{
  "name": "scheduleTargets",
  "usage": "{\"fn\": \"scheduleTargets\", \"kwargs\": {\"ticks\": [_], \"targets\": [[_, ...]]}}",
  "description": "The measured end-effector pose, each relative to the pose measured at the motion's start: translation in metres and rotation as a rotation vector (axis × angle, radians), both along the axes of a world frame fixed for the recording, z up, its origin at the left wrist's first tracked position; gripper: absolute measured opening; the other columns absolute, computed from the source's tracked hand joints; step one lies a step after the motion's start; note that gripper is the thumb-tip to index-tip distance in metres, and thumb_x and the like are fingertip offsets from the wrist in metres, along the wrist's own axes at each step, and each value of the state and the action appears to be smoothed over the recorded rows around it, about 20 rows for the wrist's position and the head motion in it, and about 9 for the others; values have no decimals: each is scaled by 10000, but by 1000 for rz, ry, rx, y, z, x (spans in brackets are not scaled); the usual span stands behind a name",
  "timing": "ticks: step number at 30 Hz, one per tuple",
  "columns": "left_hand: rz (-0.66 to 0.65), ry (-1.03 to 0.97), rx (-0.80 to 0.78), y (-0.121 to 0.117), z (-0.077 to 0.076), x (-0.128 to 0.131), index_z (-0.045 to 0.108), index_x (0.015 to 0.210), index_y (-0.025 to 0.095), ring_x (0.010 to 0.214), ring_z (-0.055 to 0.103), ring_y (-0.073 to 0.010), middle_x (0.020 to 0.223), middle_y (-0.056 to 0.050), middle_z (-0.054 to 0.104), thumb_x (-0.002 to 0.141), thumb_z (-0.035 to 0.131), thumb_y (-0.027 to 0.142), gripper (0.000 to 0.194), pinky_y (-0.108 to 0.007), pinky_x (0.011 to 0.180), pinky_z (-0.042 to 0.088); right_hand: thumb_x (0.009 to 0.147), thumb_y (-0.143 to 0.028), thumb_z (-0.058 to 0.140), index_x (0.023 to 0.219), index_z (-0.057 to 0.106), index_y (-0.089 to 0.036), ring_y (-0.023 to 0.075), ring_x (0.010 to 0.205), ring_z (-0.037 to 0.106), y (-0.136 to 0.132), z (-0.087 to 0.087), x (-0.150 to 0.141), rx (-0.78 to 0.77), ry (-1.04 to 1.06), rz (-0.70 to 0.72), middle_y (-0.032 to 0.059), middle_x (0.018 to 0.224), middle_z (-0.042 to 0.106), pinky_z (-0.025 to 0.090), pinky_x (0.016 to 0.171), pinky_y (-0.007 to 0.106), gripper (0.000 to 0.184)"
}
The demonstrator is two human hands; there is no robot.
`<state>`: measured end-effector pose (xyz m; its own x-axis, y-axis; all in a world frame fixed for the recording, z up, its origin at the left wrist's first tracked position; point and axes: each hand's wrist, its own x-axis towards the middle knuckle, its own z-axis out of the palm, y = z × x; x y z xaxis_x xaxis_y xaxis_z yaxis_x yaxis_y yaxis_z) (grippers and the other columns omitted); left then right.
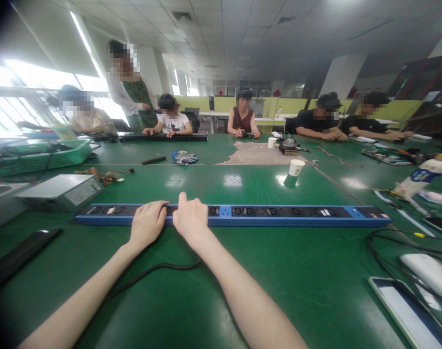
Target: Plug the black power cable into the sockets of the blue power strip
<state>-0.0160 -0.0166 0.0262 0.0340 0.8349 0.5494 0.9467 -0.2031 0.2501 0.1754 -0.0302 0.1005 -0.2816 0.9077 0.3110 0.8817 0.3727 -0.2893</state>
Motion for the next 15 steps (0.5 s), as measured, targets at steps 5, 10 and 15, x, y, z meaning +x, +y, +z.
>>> {"fn": "scheduleTargets", "kwargs": {"ticks": [5,10,15], "targets": [[-14,-1,0,0,1,-2,720,1286,224,1287,636,-314,1301,-127,765,1081,383,353,416,-465,1159,368,988,-308,566,1105,659,-217,307,1019,699,9,10,6,37,-21,57,137,989,777,491,810,367,176],[-4,-9,9,0,1,-3,729,1275,229,1280,638,-312,1284,-126,769,1082,393,351,407,-467,1160,368,938,-337,633,991,704,-229,256,906,709,36,12,24,-75,65,45,97,988,779,451,781,328,140],[11,5,17,0,0,-2,728,1269,229,1275,641,-309,1276,-123,771,1087,387,347,403,-467,1160,369,912,-367,668,920,676,-217,182,820,672,59,-1,50,-236,234,113,41,930,770,409,715,262,150]]}}
